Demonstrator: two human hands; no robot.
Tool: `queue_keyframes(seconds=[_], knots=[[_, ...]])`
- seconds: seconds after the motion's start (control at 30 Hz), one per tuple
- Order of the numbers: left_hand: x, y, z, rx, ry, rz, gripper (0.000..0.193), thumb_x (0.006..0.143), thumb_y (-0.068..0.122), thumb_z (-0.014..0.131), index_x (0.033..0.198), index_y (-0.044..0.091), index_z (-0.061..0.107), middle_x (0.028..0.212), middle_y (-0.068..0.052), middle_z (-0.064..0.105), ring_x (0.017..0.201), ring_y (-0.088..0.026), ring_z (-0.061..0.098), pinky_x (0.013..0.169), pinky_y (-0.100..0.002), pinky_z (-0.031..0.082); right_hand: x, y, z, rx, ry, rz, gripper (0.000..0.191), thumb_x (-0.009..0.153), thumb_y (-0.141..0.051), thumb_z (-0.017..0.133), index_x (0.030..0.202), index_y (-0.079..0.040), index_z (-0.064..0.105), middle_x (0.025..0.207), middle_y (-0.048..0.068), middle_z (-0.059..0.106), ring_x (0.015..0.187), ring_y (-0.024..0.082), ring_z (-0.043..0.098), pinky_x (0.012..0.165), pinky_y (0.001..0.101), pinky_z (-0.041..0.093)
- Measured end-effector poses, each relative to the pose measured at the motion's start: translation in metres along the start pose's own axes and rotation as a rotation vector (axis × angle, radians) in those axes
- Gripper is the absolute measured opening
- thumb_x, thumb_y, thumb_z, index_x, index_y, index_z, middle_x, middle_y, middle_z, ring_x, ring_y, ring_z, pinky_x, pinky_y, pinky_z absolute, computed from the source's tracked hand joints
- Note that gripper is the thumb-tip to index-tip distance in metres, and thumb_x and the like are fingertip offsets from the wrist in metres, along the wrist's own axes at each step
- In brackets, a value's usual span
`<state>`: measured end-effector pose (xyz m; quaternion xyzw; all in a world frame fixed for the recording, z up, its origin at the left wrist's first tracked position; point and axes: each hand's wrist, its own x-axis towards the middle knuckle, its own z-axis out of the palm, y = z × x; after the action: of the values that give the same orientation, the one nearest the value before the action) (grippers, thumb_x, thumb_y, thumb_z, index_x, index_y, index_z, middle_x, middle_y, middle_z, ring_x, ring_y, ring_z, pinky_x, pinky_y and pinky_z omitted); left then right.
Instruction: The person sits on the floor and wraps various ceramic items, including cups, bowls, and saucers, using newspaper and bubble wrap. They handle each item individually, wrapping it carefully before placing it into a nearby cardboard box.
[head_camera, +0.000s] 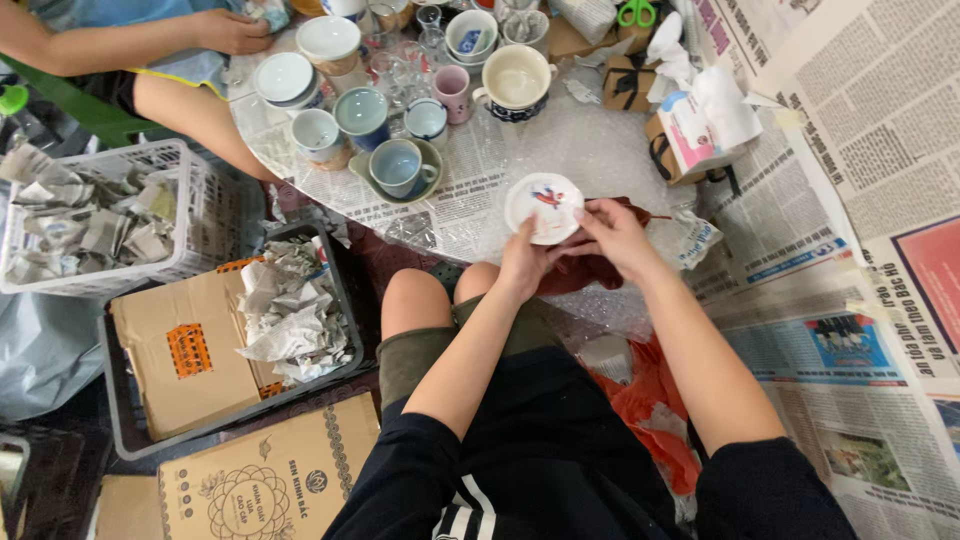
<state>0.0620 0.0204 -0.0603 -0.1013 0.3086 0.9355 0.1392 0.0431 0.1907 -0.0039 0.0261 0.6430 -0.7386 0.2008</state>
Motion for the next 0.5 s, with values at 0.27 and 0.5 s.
queue_keyframes(seconds=[0.27, 0.5], knots=[[-0.016, 0.006, -0.008, -0.089, 0.178, 0.309, 0.047, 0.108, 0.032, 0.041, 0.144, 0.001, 0.041, 0.135, -0.019, 0.06, 0.118, -0.035, 0.066, 0.096, -0.053, 0.06, -0.029, 0.062, 0.021, -1.156, 0.222, -0.529, 0.036, 0.087, -0.026, 0.073, 0.108, 0.003, 0.064, 0.111, 0.019, 0.062, 0.1, 0.036, 0.063, 0.086, 0.0446, 0.055], [-0.02, -0.004, -0.012, -0.079, 0.191, 0.328, 0.048, 0.106, 0.033, 0.044, 0.145, 0.006, 0.041, 0.137, -0.012, 0.059, 0.124, -0.03, 0.061, 0.099, -0.053, 0.057, -0.011, 0.009, -0.007, -0.853, 0.419, -0.377, 0.016, 0.1, -0.022, 0.067, 0.097, -0.006, 0.066, 0.093, 0.008, 0.065, 0.084, 0.023, 0.064, 0.075, 0.0401, 0.052]])
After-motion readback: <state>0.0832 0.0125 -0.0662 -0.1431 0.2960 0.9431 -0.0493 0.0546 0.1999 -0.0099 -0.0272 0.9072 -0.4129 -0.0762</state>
